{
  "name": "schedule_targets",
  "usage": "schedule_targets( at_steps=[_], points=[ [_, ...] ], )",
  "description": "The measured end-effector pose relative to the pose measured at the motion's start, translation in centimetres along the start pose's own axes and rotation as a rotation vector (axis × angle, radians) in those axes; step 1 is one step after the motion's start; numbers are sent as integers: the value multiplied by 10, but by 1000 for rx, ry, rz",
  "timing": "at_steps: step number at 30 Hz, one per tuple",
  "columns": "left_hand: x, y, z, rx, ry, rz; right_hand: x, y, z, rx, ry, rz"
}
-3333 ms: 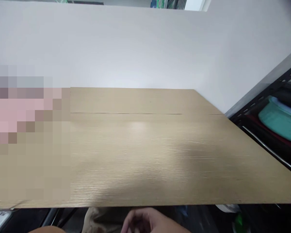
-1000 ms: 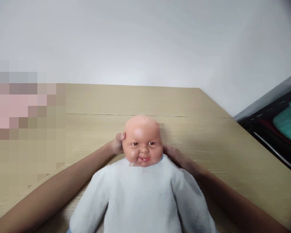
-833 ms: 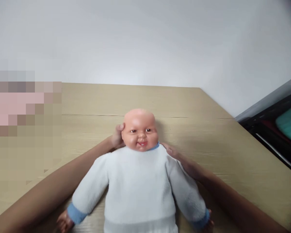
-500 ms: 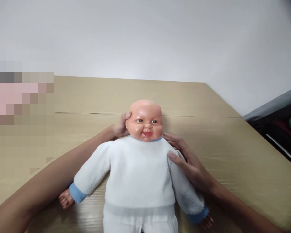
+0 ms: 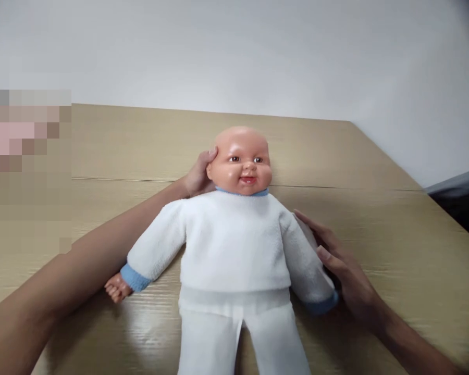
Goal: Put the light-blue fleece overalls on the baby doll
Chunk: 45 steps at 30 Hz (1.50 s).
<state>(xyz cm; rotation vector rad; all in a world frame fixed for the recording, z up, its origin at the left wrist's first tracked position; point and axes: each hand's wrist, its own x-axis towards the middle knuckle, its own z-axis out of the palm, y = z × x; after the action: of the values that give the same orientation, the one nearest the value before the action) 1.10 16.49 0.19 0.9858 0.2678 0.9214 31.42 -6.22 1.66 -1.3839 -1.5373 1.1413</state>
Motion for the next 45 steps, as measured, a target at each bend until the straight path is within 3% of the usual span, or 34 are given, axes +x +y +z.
schedule_targets(
  at_steps=[5, 13, 21, 28, 35, 41, 45],
  points=[
    [17, 10, -10, -60, 118, 16, -2, -2, 1, -159, 55, -22],
    [10, 18, 2, -187, 152, -217, -6, -7, 8, -405, 170, -24],
    [5, 7, -9, -102, 57, -238, -11, 4, 3, -529, 173, -52],
    [5, 13, 0, -100, 92, -240, -10, 19, -6, -692, 168, -167],
    [9, 8, -5, -115, 122, -196, -14, 38, -10, -876, 191, -251],
    [8, 10, 2, -53, 138, -112, -11, 33, -9, -837, 171, -260],
    [8, 11, 5, -47, 138, -130, -9, 26, -7, -805, 164, -241]
  ],
)
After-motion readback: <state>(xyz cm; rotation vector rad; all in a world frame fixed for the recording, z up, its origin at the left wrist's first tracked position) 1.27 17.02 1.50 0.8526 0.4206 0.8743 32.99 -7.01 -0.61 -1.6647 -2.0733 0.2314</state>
